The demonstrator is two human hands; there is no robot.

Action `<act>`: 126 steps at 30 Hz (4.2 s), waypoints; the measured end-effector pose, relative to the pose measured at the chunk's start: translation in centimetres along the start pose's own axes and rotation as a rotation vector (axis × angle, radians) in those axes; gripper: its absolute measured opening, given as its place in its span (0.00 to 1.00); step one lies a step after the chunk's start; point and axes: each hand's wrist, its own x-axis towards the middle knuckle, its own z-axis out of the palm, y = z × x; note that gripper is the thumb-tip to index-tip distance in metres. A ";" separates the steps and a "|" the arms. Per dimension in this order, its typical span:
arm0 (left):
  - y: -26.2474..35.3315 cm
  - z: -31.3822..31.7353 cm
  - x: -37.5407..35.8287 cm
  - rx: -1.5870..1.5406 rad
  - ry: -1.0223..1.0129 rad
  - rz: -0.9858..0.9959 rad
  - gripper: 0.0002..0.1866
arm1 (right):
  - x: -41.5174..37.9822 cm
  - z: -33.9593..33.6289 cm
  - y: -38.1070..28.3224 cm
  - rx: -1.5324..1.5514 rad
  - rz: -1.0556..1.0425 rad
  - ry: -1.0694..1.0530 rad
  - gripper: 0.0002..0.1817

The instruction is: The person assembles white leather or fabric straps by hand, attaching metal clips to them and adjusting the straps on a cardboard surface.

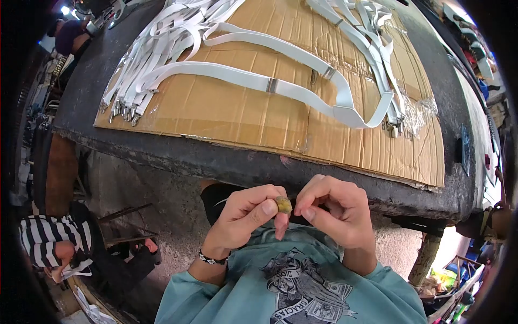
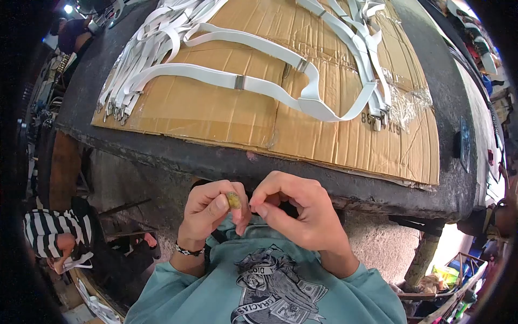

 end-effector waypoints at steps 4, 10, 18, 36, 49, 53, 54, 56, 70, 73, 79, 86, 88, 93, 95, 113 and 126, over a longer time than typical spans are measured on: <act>0.1 0.0 0.3 0.048 -0.006 0.021 0.17 | 0.2 0.1 -0.2 -0.091 -0.048 0.001 0.05; 0.6 -0.1 0.5 0.318 0.017 0.059 0.15 | 0.3 0.4 -1.1 -0.242 -0.066 0.029 0.06; 0.6 0.1 0.6 0.563 0.085 0.143 0.08 | 0.3 0.6 -1.0 -0.404 -0.096 0.049 0.08; 0.0 1.4 1.3 0.863 0.128 0.240 0.09 | -0.2 0.4 -0.1 -0.505 -0.154 0.171 0.08; 0.0 1.2 1.1 0.719 0.132 0.243 0.15 | -0.5 0.1 -0.8 -0.333 -0.102 0.191 0.04; -0.1 1.0 1.1 0.771 0.153 0.250 0.15 | -0.3 0.1 -0.9 -0.494 -0.219 0.185 0.13; 0.0 1.0 1.1 0.785 0.160 0.246 0.15 | -0.3 0.2 -1.0 -0.518 -0.225 0.184 0.14; 0.1 1.1 1.1 0.813 0.171 0.238 0.15 | -0.2 0.5 -1.3 -0.566 -0.236 0.181 0.15; 0.2 1.3 1.6 0.959 0.136 0.315 0.15 | -0.1 0.4 -0.6 -0.740 -0.319 0.190 0.13; -0.2 1.4 1.4 0.873 0.162 0.272 0.11 | -0.2 0.5 -1.2 -0.668 -0.247 0.190 0.12; 0.1 1.6 1.1 0.668 0.217 0.189 0.21 | -1.1 -0.9 -1.2 -0.222 -0.187 0.125 0.05; -0.4 1.4 1.1 0.667 0.180 0.222 0.22 | -0.7 -0.1 -1.4 -0.351 -0.032 0.153 0.17; -0.4 1.2 1.1 0.709 0.130 0.259 0.16 | -0.4 0.0 -1.3 -0.343 -0.006 0.114 0.19; -0.4 1.5 1.1 0.661 0.102 0.197 0.10 | -0.2 0.1 -0.7 -0.396 0.001 -0.038 0.16; -0.5 1.3 0.8 0.573 0.104 0.145 0.11 | 0.0 0.3 -0.4 -0.352 -0.024 -0.055 0.14; -0.9 0.8 0.8 0.166 0.065 0.086 0.17 | -1.4 -1.5 2.1 -0.032 -0.127 0.012 0.20; -0.7 0.7 0.3 0.116 0.057 0.054 0.17 | 0.1 0.5 -0.3 -0.220 -0.037 -0.098 0.08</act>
